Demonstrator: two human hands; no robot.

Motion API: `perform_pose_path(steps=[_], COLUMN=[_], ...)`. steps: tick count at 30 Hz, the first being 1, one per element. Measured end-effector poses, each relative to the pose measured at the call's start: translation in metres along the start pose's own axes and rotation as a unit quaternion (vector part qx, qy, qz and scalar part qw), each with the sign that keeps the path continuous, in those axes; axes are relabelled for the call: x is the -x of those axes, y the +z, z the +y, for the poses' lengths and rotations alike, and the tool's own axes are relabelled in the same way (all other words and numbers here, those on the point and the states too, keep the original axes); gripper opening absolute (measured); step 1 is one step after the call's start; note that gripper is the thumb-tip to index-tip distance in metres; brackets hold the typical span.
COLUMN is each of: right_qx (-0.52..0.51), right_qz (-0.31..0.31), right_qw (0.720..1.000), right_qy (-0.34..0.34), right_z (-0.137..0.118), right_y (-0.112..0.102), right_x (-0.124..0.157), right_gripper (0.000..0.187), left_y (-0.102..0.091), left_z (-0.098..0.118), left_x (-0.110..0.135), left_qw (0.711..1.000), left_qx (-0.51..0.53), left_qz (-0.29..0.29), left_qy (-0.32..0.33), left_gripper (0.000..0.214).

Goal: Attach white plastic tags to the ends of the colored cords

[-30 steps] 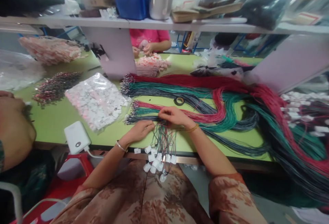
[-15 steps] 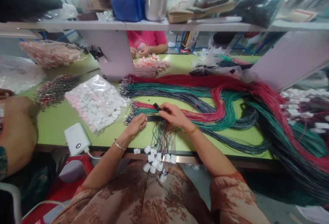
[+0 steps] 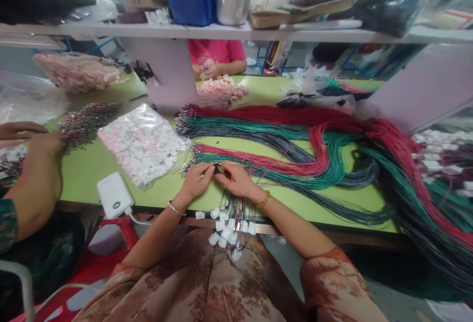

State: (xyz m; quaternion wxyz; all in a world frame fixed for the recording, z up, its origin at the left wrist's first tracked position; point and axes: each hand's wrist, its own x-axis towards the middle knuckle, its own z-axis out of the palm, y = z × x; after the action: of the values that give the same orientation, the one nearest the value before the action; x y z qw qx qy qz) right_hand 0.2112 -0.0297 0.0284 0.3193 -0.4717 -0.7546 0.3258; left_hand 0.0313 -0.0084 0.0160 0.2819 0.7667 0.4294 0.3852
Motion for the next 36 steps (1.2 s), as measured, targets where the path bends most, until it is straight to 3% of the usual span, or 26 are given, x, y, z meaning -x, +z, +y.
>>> perform_pose_path(steps=[5, 10, 13, 15, 18, 20, 23, 27, 31, 33, 36], right_qx=[-0.004, 0.007, 0.031, 0.067, 0.136, 0.160, 0.175, 0.145, 0.048, 0.006, -0.023], right_qz=[-0.004, 0.002, 0.020, 0.032, 0.054, 0.100, 0.158, 0.028, -0.070, -0.045, 0.063], right_qw=[1.000, 1.000, 0.999, 0.997, 0.989, 0.982, 0.972, 0.987, 0.990, 0.993, 0.997], right_qy=[0.000, 0.003, -0.017, -0.035, -0.037, -0.020, -0.008, 0.058, 0.112, 0.110, 0.050], right_z=[0.004, 0.012, 0.013, 0.010, 0.001, -0.007, -0.012, 0.000, 0.015, 0.013, -0.003], right_y=[0.006, 0.007, 0.008, 0.006, -0.001, -0.010, -0.022, -0.025, -0.015, -0.011, -0.008], right_x=[0.004, 0.001, 0.000, 0.004, 0.010, 0.009, -0.005, -0.036, -0.056, -0.056, -0.044], right_gripper=[0.024, 0.020, 0.014, 0.019, 0.021, 0.023, 0.029, 0.031, 0.018, 0.021, 0.031], left_y=[-0.004, -0.003, -0.001, 0.000, 0.002, 0.003, 0.005, 0.008, 0.014, 0.016, 0.017], left_z=[-0.007, 0.001, 0.004, 0.001, -0.006, -0.008, -0.002, 0.009, 0.007, 0.003, -0.003], left_x=[0.001, 0.001, -0.001, -0.002, -0.003, -0.003, -0.001, 0.004, 0.007, 0.007, 0.005], left_qw=[0.996, 0.994, 0.999, 0.992, 0.946, 0.928, 0.945, 0.990, 0.998, 0.998, 0.996], left_qx=[-0.081, -0.097, -0.007, 0.101, 0.248, 0.284, 0.250, 0.094, -0.024, -0.032, 0.017], left_qz=[-0.006, 0.045, 0.038, -0.011, -0.090, -0.106, -0.104, -0.082, -0.048, -0.049, -0.066], left_qy=[0.034, 0.026, -0.015, -0.080, -0.191, -0.218, -0.185, -0.070, 0.016, 0.003, -0.064], left_gripper=[0.026, 0.025, 0.025, 0.028, 0.037, 0.040, 0.035, 0.023, 0.019, 0.017, 0.015])
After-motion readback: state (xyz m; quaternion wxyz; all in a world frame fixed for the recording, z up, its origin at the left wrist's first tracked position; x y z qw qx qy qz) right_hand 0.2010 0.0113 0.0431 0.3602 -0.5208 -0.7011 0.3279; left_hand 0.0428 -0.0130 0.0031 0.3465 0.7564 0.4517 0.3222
